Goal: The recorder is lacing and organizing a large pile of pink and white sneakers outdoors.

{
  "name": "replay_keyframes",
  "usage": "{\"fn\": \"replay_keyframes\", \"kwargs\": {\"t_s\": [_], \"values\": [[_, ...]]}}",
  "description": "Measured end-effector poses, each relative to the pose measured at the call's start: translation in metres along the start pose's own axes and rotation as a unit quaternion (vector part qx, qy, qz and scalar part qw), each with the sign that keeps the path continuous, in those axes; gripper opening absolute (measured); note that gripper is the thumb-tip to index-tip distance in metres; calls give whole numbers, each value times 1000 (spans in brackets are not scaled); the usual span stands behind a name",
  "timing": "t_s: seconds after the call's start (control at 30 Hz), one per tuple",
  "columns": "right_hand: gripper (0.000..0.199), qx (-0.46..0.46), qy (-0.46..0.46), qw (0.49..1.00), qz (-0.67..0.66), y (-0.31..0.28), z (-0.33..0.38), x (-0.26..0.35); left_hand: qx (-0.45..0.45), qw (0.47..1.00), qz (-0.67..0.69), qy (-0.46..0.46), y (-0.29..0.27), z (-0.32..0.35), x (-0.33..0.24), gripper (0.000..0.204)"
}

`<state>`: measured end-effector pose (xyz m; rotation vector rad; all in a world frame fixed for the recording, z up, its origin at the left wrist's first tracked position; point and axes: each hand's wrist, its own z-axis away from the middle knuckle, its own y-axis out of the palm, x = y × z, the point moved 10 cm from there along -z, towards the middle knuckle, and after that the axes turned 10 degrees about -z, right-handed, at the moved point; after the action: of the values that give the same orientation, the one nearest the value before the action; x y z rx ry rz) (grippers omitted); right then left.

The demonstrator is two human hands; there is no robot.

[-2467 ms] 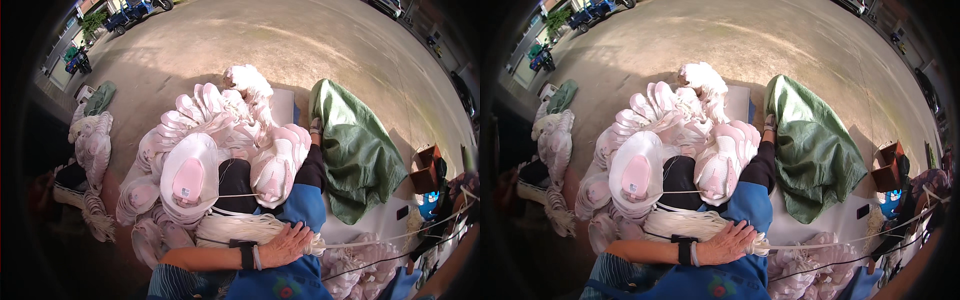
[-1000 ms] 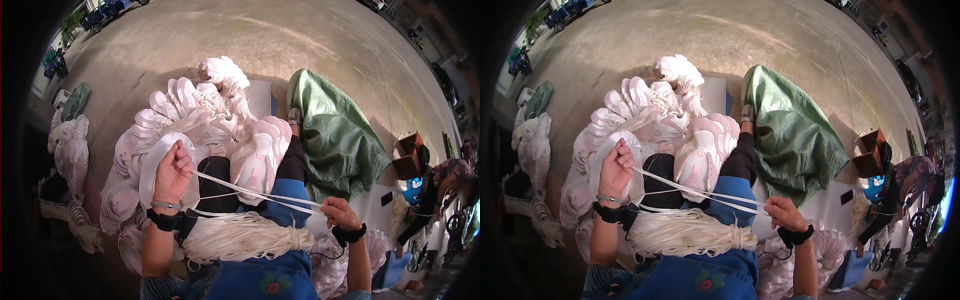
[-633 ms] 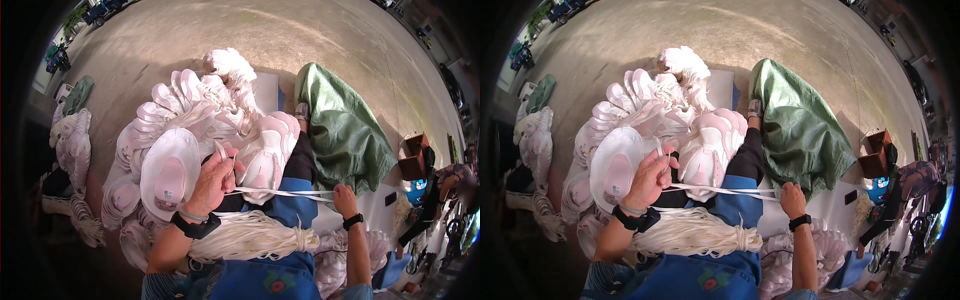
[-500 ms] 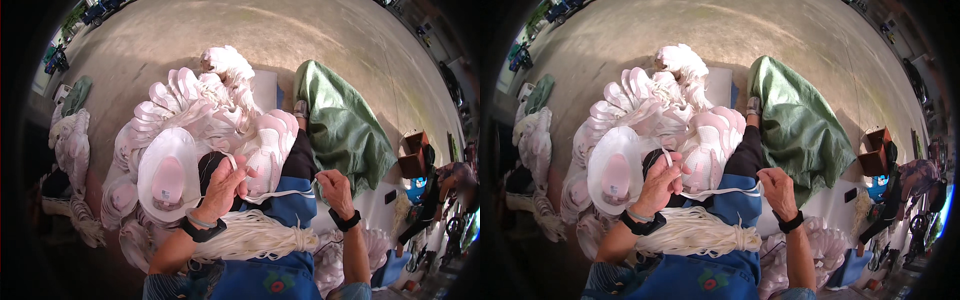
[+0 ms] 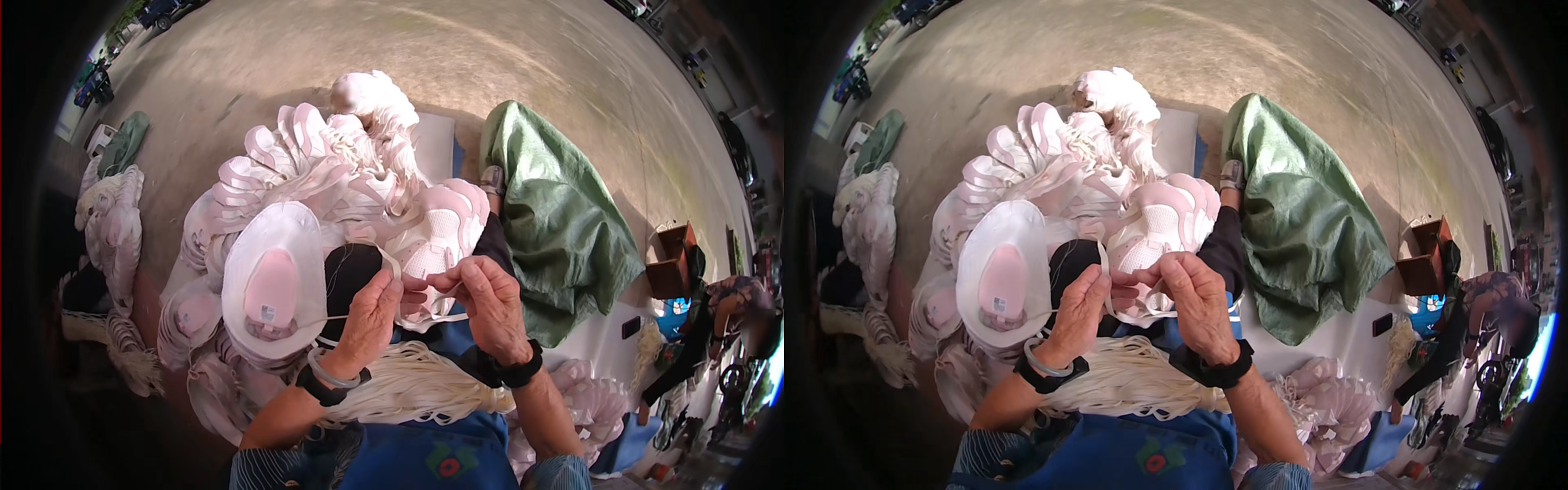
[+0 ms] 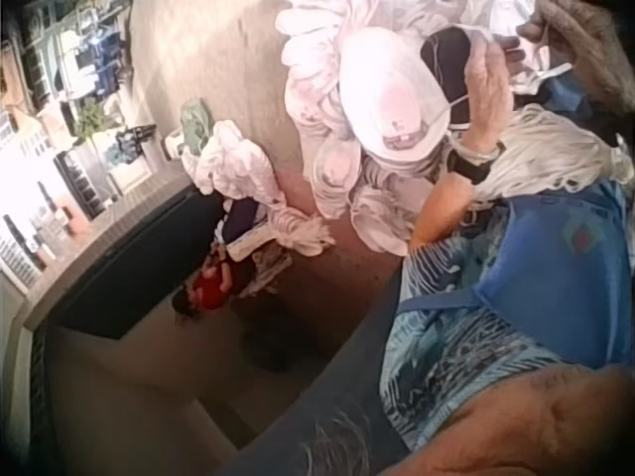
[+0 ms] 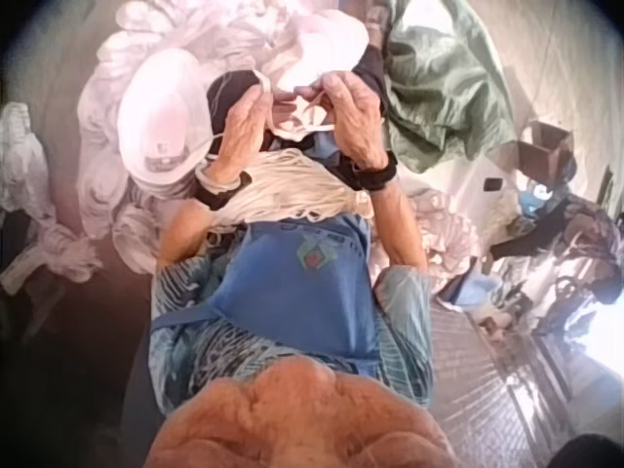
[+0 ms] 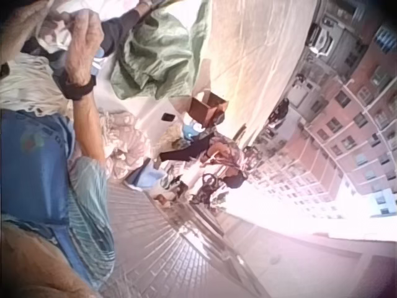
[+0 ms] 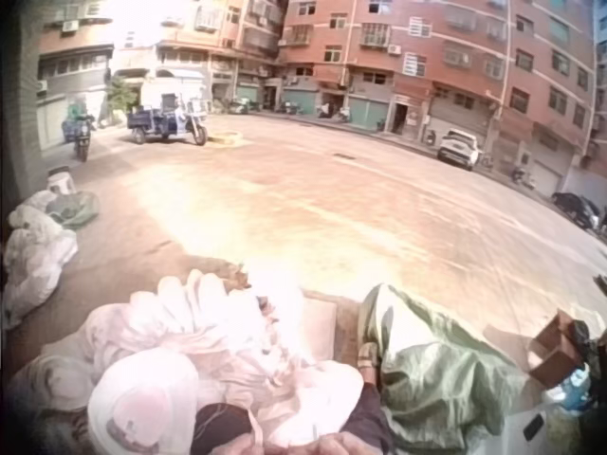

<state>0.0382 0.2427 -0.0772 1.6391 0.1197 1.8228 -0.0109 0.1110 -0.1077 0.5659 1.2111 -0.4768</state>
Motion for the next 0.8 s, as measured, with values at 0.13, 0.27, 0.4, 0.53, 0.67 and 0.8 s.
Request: {"fn": "replay_keyframes", "kwargs": {"t_s": [0.13, 0.27, 0.4, 0.53, 0.67, 0.8], "values": [[32, 21, 139, 990, 5, -15, 8, 4, 45, 998, -27, -23, -4, 10, -10, 26], [32, 124, 124, 963, 205, 21, 12, -23, 134, 976, -169, 6, 25, 24, -3, 23], [24, 86, 181, 956, 214, 12, 14, -45, 157, 955, -251, 17, 25, 22, 3, 24], [18, 171, -9, 921, 350, 34, 19, -14, 113, 976, 98, -160, -2, 14, 33, 45], [15, 302, 22, 885, 353, 56, 43, -26, 31, 952, 254, -170, -19, -12, 28, 35], [14, 367, 87, 863, 336, 44, 64, -34, 3, 953, 274, -129, -51, -21, 9, 30]]}}
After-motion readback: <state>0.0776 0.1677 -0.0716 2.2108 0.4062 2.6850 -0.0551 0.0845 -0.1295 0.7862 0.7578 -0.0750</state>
